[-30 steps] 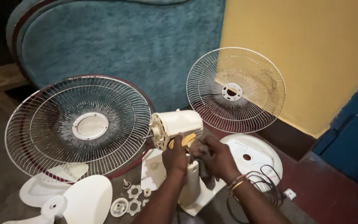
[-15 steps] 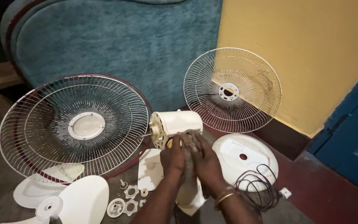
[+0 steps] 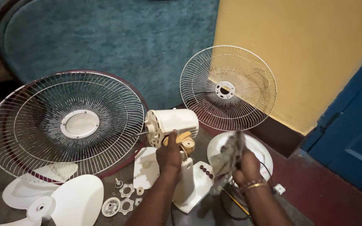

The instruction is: The person wipes the exterior and interior surfaces of a white fan base with a cloth. They rotate the base to reach different areas and continue wiping until the clip ends.

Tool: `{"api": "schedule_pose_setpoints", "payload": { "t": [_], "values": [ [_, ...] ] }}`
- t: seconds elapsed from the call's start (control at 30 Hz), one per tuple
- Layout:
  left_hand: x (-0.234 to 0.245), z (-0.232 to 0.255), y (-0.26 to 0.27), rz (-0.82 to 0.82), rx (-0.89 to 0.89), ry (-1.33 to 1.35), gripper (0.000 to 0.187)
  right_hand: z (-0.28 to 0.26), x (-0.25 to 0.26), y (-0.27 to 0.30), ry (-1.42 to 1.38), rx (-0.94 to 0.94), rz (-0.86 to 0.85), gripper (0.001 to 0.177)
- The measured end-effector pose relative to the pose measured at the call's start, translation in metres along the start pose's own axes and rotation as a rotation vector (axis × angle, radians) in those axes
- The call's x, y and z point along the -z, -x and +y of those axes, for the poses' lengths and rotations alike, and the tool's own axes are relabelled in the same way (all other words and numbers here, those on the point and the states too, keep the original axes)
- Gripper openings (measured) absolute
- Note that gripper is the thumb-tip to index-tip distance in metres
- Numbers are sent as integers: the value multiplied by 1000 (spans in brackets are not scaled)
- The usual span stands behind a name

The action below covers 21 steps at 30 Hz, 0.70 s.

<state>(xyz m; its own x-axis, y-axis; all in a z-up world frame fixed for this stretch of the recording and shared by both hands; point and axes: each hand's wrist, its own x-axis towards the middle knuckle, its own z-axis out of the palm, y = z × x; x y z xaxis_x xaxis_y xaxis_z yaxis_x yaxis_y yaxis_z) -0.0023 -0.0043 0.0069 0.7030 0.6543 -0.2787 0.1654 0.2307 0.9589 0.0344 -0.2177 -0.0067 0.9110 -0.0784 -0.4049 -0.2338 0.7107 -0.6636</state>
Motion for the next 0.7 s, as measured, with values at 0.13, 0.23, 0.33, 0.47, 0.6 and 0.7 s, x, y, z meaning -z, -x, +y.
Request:
{"api": "schedule_pose_setpoints", "payload": {
  "t": [0.13, 0.23, 0.33, 0.47, 0.6, 0.7],
  "values": [
    [-1, -2, 1, -8, -12, 55, 70, 41, 64, -37, -48, 51, -104, 26],
    [-1, 4, -1, 0, 20, 7, 69, 101, 91, -71, 602, 378, -334, 22],
    [1, 4, 9, -34, 82, 116, 66, 147, 106, -53, 1395, 873, -525, 40],
    [-1, 8, 7, -50, 64, 134, 67, 141, 84, -40, 1582, 1426, -727, 57],
    [-2, -2, 1, -19, 34, 109, 66, 133, 51, -35, 1944, 734, -737, 40],
    [-2, -4, -5, 24, -16, -21, 68, 113, 43, -17, 1948, 813, -802, 54]
  ]
}}
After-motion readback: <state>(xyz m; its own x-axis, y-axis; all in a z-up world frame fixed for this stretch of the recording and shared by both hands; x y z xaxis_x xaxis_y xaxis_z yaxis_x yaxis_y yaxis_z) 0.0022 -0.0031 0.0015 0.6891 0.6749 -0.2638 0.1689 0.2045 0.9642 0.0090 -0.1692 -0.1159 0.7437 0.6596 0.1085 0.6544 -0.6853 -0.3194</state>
